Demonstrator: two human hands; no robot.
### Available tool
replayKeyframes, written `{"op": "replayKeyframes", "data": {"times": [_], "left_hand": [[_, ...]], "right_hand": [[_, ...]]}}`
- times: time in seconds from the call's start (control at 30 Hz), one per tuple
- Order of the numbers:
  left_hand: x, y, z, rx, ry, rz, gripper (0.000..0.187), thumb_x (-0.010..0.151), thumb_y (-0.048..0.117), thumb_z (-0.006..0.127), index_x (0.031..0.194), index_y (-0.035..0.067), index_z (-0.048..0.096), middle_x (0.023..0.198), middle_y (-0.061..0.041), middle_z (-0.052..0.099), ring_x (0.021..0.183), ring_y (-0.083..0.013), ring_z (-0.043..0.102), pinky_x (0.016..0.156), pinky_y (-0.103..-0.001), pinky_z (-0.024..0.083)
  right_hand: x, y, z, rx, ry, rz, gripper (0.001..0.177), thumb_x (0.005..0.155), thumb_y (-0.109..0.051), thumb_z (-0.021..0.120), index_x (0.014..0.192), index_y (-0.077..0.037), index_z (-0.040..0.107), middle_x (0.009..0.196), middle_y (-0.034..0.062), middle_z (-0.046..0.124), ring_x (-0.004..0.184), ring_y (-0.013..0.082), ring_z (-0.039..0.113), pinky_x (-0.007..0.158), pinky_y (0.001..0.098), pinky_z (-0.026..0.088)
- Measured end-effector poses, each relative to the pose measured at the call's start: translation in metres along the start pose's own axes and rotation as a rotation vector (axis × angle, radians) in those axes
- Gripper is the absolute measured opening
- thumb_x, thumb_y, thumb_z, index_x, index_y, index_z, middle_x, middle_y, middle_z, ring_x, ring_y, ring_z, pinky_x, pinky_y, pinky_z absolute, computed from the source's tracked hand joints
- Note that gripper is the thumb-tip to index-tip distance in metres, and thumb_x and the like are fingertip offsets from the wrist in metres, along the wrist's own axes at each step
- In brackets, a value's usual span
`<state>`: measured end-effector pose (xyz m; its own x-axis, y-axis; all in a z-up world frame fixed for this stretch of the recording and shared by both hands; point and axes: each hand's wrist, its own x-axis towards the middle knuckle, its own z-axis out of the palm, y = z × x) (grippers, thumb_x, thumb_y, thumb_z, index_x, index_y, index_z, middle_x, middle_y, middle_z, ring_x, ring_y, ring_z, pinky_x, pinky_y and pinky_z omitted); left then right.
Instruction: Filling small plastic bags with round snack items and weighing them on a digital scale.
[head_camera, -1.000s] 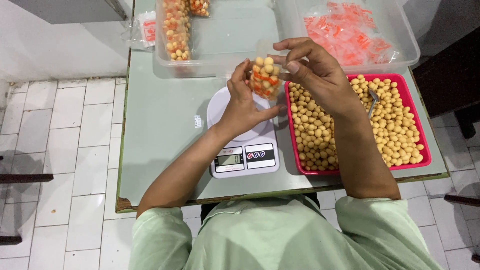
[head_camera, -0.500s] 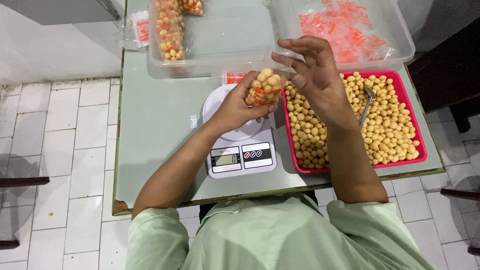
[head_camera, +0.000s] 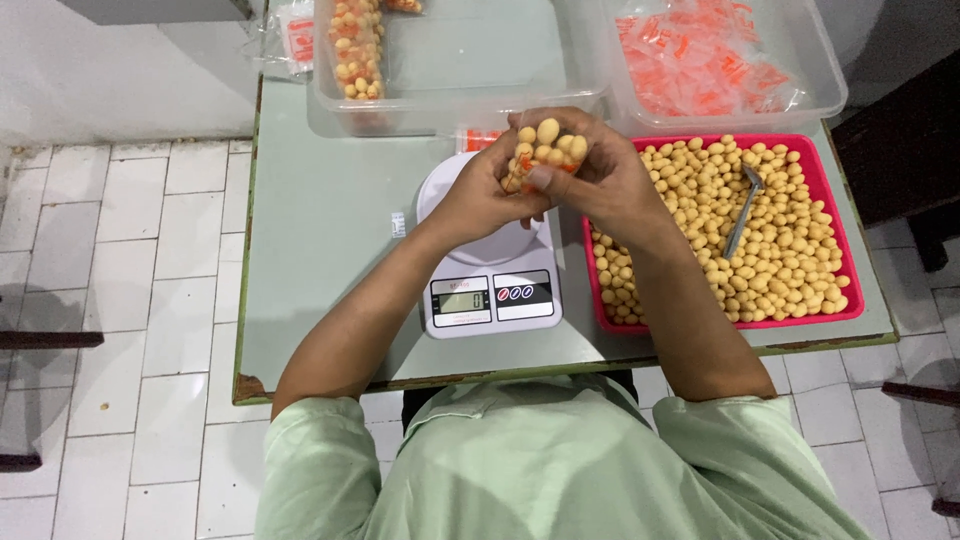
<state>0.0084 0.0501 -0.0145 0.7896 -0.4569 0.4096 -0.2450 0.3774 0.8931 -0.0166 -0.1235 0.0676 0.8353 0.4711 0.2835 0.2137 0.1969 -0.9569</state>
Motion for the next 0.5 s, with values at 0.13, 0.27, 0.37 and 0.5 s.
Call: {"op": "replayKeyframes", "data": {"times": [0.13,0.27,0.37,0.5], "left_hand": [[0.000,0.016,0.005,0.028,-0.017,-0.010,0.046,0.087,-0.002,0.080,0.123,0.005,0.052,0.093,-0.014,0.071,0.068,-0.0178,0.072,0.054,-0.029,0.065],[0.000,0.015,0.011,0.031,-0.036,-0.017,0.044,0.087,-0.001,0.080,0.119,0.006,0.052,0.091,-0.012,0.071,0.067,-0.0161,0.071,0.053,-0.027,0.064],[0.002,0.013,0.019,0.023,-0.073,-0.047,0.044,0.085,-0.002,0.082,0.118,0.006,0.054,0.091,-0.008,0.071,0.067,-0.0119,0.069,0.054,-0.025,0.062],[0.001,-0.009,0.028,0.017,-0.133,-0.162,0.046,0.084,0.000,0.084,0.120,0.007,0.056,0.090,-0.005,0.072,0.065,-0.0092,0.069,0.053,-0.023,0.061]], "right_hand": [[-0.003,0.003,0.000,-0.087,0.023,-0.071,0.038,0.101,-0.010,0.069,0.135,0.001,0.058,0.119,0.0132,0.063,0.108,0.0153,0.061,0.094,0.0339,0.059],[-0.015,0.004,0.002,-0.090,0.058,-0.072,0.034,0.105,-0.012,0.064,0.136,0.001,0.058,0.121,0.0134,0.064,0.113,0.0179,0.061,0.103,0.0369,0.054],[-0.030,0.017,-0.003,-0.067,0.126,-0.065,0.033,0.107,-0.011,0.059,0.137,0.002,0.057,0.121,0.0147,0.066,0.114,0.0204,0.063,0.103,0.0390,0.054],[-0.053,0.028,-0.002,0.069,0.296,-0.032,0.031,0.107,-0.011,0.058,0.135,0.002,0.057,0.119,0.0163,0.069,0.113,0.0233,0.067,0.098,0.0408,0.057]]}}
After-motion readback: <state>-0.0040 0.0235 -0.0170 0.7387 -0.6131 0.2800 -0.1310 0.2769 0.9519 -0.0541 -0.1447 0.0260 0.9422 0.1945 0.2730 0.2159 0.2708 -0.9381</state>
